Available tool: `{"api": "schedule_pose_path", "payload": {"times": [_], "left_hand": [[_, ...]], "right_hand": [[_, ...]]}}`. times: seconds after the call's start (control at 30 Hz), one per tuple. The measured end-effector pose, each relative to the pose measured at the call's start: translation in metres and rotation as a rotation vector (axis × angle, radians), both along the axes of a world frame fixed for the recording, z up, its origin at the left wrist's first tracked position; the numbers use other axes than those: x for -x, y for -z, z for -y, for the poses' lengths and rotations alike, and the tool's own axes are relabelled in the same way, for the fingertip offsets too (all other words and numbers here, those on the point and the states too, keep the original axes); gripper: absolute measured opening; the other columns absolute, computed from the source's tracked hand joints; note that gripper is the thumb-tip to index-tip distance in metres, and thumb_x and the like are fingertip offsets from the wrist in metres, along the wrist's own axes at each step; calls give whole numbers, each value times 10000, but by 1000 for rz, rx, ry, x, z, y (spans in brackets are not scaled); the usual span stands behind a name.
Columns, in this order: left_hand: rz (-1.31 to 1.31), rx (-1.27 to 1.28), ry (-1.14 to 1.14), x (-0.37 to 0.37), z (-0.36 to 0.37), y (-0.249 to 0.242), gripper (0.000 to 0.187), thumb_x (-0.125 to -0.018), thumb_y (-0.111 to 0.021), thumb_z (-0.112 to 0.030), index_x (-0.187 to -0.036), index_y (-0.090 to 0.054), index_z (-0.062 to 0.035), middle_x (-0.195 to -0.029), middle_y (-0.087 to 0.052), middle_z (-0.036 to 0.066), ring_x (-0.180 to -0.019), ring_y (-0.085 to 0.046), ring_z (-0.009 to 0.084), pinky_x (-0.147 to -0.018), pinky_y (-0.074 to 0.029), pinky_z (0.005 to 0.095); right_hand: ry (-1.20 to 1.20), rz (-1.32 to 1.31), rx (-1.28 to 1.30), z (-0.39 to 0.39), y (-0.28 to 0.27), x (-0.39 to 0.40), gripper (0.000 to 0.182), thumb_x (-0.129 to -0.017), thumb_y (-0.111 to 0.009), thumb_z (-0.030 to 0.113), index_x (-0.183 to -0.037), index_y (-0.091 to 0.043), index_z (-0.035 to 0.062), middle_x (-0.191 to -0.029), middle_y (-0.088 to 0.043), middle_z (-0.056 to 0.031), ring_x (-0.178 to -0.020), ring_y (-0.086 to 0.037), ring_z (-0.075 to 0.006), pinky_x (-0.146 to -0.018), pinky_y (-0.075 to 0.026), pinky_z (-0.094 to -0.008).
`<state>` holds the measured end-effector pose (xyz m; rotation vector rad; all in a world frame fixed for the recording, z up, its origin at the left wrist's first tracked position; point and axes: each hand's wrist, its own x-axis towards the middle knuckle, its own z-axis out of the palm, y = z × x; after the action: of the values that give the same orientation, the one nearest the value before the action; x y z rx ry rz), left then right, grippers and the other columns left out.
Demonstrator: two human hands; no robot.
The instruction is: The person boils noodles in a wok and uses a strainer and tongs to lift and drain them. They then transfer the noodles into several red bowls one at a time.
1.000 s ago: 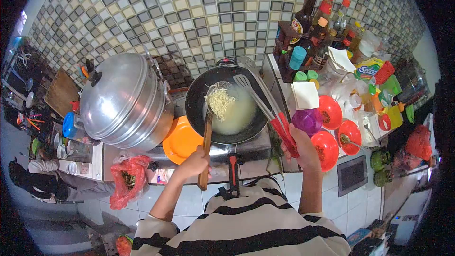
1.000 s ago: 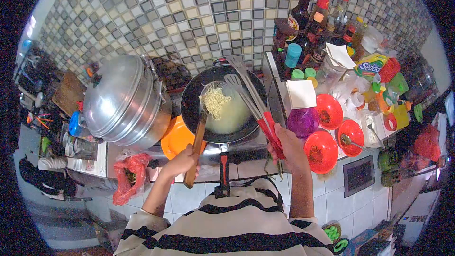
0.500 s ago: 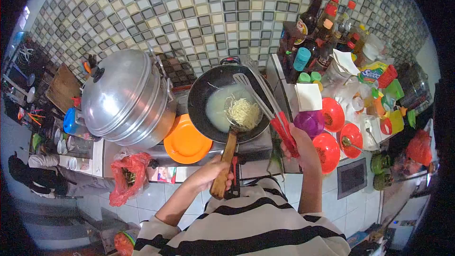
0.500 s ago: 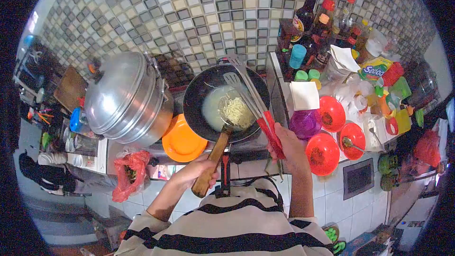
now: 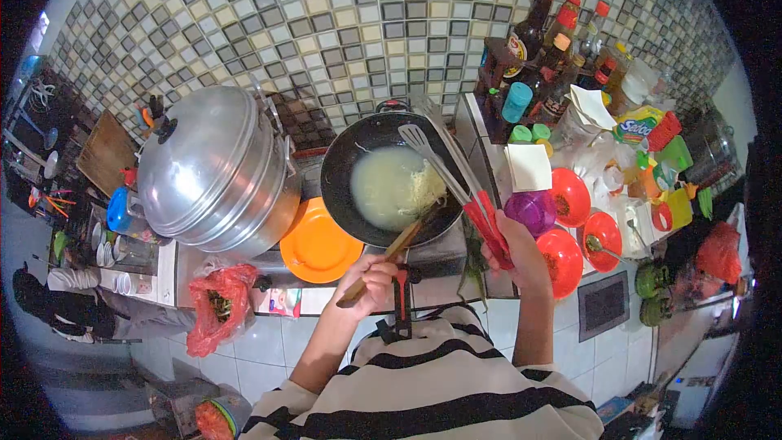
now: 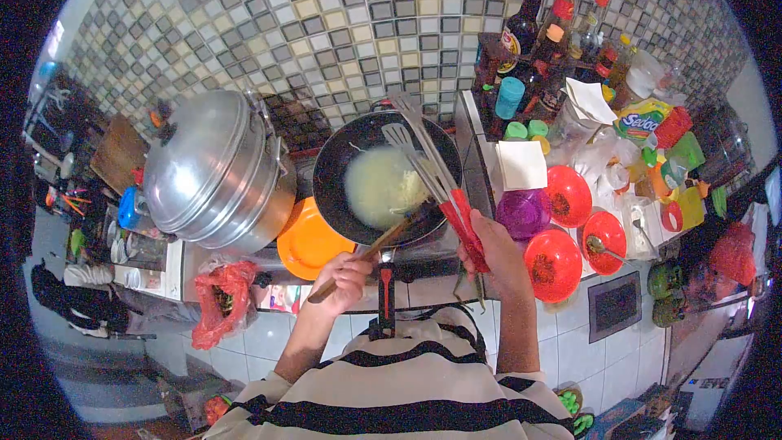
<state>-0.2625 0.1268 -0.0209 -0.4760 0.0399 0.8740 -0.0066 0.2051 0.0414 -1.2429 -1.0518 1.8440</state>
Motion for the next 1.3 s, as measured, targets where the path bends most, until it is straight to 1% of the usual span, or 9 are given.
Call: {"api": "schedule_pose_path", "payload": {"times": [0.07, 0.2, 0.47, 0.7, 0.77, 0.9, 0.97, 1.07, 1.3], "left_hand": [[257, 1, -66, 1, 3, 0, 314, -854, -385, -103, -1091, -341, 98, -680, -430, 28, -502, -462, 96, -430, -440, 207], [301, 77, -155, 10, 12, -2, 311, -873, -355, -103, -1115, -350, 92, -656, -402, 15, -514, -454, 96, -459, -419, 219], [280, -3, -211, 45, 19, -5, 404, -853, -376, -88, -1171, -268, 134, -706, -441, 35, -533, -490, 112, -478, -457, 218], [-30, 5, -149, 69, 23, -15, 364, -855, -394, -115, -1165, -340, 68, -684, -419, 11, -510, -455, 82, -449, -411, 194], [-299, 1, -49, 74, 22, -10, 316, -849, -427, -117, -1136, -398, 11, -668, -404, -6, -503, -422, 61, -438, -386, 209], [-456, -7, 17, 68, 20, -19, 254, -831, -475, -117, -1071, -422, -55, -659, -400, 1, -512, -415, 77, -436, -383, 245], [-945, -126, 145, 58, 18, -24, 162, -837, -501, -150, -968, -422, -98, -661, -417, 0, -489, -414, 80, -428, -388, 243], [-1128, -189, 167, 47, 19, -27, 182, -813, -533, -154, -948, -423, -100, -663, -428, 17, -492, -417, 101, -416, -366, 245], [-1222, -302, 157, 34, 23, -52, 187, -821, -484, -104, -965, -365, -89, -658, -432, 59, -477, -450, 160, -419, -398, 300]], "right_hand": [[-17, -5, 17, -1, 0, 2, 380, -895, -388, 421, -829, -497, 63, -567, -518, -33, -420, -484, -101, -345, -398, -233], [-28, -10, -16, -1, -1, 7, 377, -897, -388, 412, -823, -500, 60, -566, -518, -28, -415, -477, -95, -349, -389, -225], [-16, -11, -33, 1, 0, 4, 382, -896, -391, 412, -810, -506, 59, -566, -521, -29, -416, -480, -96, -350, -394, -230], [41, -28, 28, 2, 4, -1, 384, -883, -412, 430, -806, -503, 65, -568, -523, -38, -411, -481, -105, -345, -402, -237], [42, -30, 30, 3, 4, -2, 379, -881, -418, 428, -808, -502, 66, -568, -523, -38, -409, -481, -106, -344, -401, -236], [22, -50, 31, 3, 7, -1, 364, -884, -425, 410, -802, -499, 63, -566, -521, -36, -406, -476, -104, -345, -394, -233], [18, -47, 36, 4, 8, 0, 359, -886, -427, 402, -800, -497, 61, -565, -519, -35, -405, -473, -102, -347, -390, -231], [31, 15, -42, 7, 13, 1, 392, -878, -418, 428, -803, -504, 53, -541, -506, -37, -372, -444, -110, -320, -358, -237], [51, 17, -40, 10, 22, -5, 357, -879, -438, 402, -809, -494, 56, -543, -502, -31, -380, -445, -100, -322, -362, -231]]}}
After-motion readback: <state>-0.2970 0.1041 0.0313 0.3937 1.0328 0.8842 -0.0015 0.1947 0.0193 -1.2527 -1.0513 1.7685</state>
